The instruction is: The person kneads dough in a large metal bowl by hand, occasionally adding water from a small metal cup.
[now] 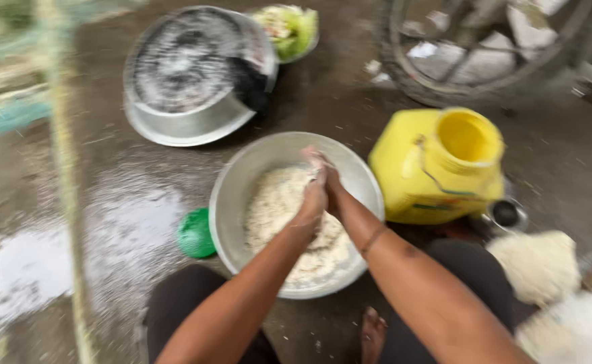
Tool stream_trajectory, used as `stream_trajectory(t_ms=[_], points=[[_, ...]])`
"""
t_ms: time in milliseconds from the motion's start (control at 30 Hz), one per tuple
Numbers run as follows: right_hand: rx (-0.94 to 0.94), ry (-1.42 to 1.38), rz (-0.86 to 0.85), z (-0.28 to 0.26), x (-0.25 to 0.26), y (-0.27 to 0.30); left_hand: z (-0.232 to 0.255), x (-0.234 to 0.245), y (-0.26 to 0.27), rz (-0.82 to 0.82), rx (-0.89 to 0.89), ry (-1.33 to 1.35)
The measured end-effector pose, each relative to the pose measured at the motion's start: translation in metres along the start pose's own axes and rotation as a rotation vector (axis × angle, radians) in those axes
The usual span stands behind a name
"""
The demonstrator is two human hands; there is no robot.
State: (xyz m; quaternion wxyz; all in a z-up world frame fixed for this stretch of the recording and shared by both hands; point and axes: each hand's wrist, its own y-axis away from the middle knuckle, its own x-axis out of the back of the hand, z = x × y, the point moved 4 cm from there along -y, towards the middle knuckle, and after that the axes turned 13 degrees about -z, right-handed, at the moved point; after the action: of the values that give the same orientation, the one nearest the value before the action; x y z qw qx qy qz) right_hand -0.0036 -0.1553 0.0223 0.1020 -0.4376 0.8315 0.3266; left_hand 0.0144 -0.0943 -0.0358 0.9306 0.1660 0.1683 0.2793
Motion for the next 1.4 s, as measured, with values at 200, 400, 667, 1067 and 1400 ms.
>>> stream_trajectory(t_ms=[200,400,667,1067,1400], points=[[0.269,0.67,-0.045,-0.008,0.003,-0.003,-0.048,0.084,-0.049,-0.119,-0.256,-1.62],[0.13,1.159,-0.03,-0.011,-0.079,0.097,-0.02,0.107,-0.036,0.027,-0.045,-1.471],[-0.039,0.664,-0.183,-0.007,-0.037,0.043,0.061,0.022,0.056,-0.356,0.04,-1.391],[-0.155,-0.239,-0.675,-0.061,-0.066,0.098,0.16,0.002,0.103,-0.613,0.073,0.129],[0.141,-0.146,0.057,0.0,-0.039,0.059,0.102,0.011,0.055,0.129,-0.063,0.319]])
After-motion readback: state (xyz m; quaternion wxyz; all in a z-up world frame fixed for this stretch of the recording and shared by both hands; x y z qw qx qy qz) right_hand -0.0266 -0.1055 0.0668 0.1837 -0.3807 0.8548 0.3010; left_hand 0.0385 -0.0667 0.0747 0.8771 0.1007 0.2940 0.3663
